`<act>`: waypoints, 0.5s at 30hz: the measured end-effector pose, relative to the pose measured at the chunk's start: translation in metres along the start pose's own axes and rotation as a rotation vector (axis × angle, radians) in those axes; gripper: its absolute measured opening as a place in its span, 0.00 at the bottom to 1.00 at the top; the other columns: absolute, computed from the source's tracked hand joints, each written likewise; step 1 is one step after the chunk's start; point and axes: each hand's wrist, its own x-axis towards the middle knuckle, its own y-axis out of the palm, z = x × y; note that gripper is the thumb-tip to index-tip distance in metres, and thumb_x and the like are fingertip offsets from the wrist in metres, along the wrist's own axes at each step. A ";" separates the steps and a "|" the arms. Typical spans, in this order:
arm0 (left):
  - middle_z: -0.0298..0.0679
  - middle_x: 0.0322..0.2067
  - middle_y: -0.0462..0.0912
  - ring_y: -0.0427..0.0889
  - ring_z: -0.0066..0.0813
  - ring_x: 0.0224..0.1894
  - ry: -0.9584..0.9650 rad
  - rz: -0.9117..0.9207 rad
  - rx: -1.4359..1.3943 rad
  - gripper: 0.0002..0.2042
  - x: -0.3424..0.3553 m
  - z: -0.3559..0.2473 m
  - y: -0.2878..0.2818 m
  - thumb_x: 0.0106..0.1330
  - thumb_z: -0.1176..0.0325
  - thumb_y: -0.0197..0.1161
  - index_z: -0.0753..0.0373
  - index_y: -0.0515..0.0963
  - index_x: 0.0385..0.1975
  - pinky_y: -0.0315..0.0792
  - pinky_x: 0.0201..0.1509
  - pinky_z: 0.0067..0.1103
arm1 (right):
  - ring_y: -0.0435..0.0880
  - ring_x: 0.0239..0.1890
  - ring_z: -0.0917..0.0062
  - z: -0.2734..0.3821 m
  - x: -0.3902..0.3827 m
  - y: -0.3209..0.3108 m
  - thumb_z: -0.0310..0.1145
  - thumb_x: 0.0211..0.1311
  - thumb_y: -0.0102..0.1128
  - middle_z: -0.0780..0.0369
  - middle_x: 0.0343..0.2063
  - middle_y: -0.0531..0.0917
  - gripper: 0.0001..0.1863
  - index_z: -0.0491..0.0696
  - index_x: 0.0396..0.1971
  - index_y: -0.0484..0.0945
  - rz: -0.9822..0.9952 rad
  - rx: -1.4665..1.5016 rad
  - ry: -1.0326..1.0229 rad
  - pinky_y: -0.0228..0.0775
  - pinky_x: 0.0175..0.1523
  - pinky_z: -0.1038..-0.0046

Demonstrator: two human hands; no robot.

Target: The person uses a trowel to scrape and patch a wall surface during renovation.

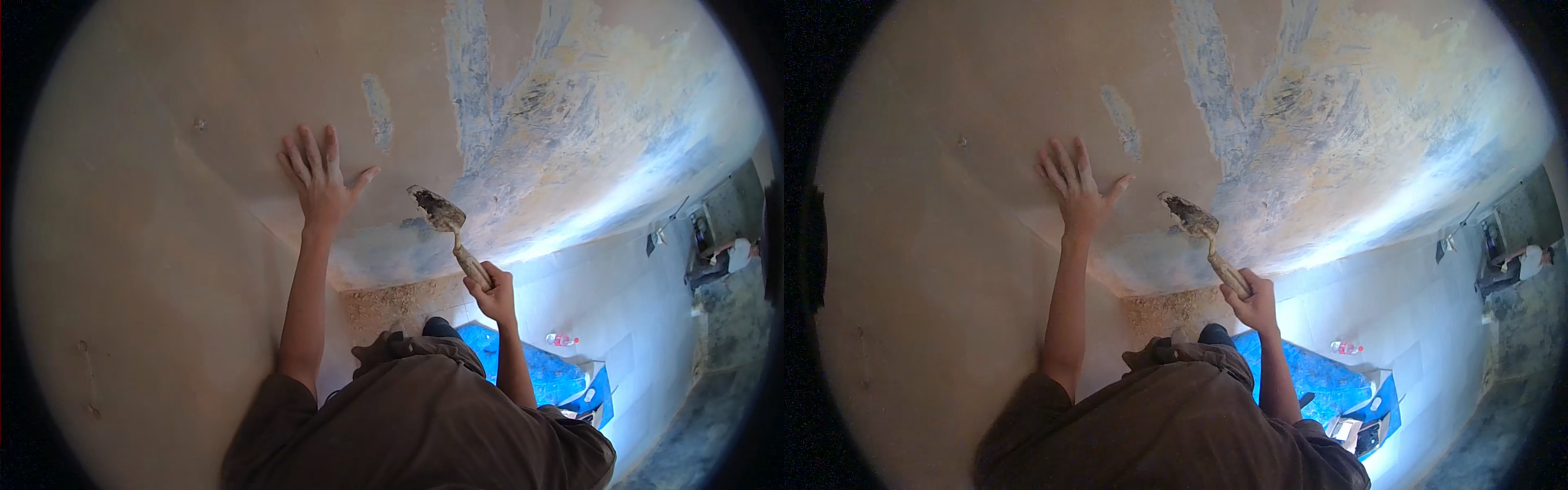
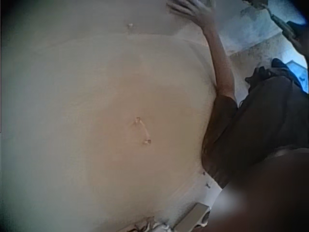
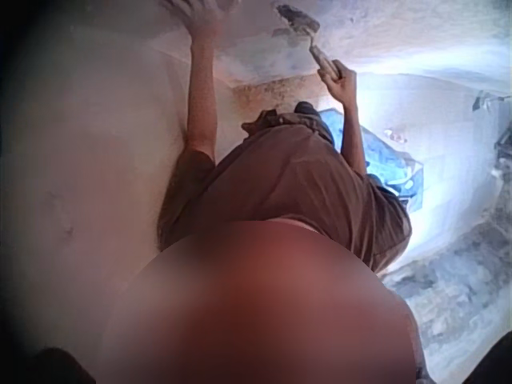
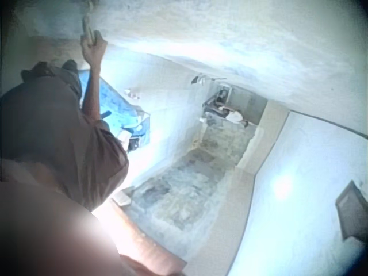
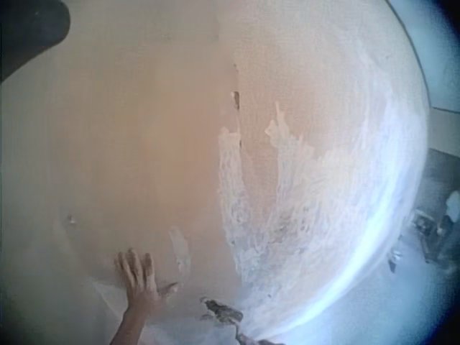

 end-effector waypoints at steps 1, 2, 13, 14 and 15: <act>0.64 0.68 0.38 0.35 0.72 0.68 0.022 0.009 0.004 0.53 -0.002 0.003 0.000 0.50 0.35 0.64 0.65 0.49 0.68 0.38 0.64 0.62 | 0.66 0.16 0.84 0.003 0.003 -0.001 0.34 0.50 0.65 0.63 0.10 0.69 0.11 0.42 0.25 0.76 -0.012 -0.006 0.015 0.60 0.22 0.76; 0.64 0.67 0.38 0.35 0.72 0.68 0.047 0.018 0.009 0.53 -0.003 0.005 0.000 0.50 0.35 0.63 0.65 0.49 0.68 0.38 0.64 0.63 | 0.66 0.15 0.85 0.006 0.008 -0.005 0.36 0.51 0.67 0.64 0.10 0.70 0.12 0.41 0.27 0.78 -0.025 -0.080 -0.013 0.59 0.21 0.76; 0.62 0.68 0.41 0.34 0.73 0.67 0.034 0.118 0.053 0.51 -0.017 0.002 0.002 0.53 0.35 0.61 0.68 0.51 0.67 0.35 0.63 0.63 | 0.73 0.22 0.84 0.044 0.039 -0.039 0.31 0.52 0.67 0.61 0.19 0.78 0.14 0.37 0.35 0.78 -0.132 -0.202 -0.277 0.66 0.28 0.80; 0.62 0.68 0.41 0.34 0.73 0.67 0.017 0.148 0.059 0.51 -0.018 0.002 0.002 0.53 0.35 0.61 0.68 0.51 0.67 0.35 0.63 0.63 | 0.72 0.21 0.85 0.041 0.036 -0.040 0.31 0.53 0.66 0.62 0.19 0.77 0.14 0.38 0.35 0.78 -0.110 -0.167 -0.207 0.65 0.27 0.80; 0.62 0.68 0.41 0.34 0.73 0.67 0.021 0.148 0.052 0.51 -0.018 0.003 0.004 0.53 0.35 0.61 0.68 0.51 0.67 0.35 0.63 0.63 | 0.71 0.21 0.85 0.037 0.034 -0.040 0.32 0.54 0.65 0.63 0.18 0.77 0.13 0.38 0.34 0.78 -0.087 -0.133 -0.137 0.64 0.26 0.80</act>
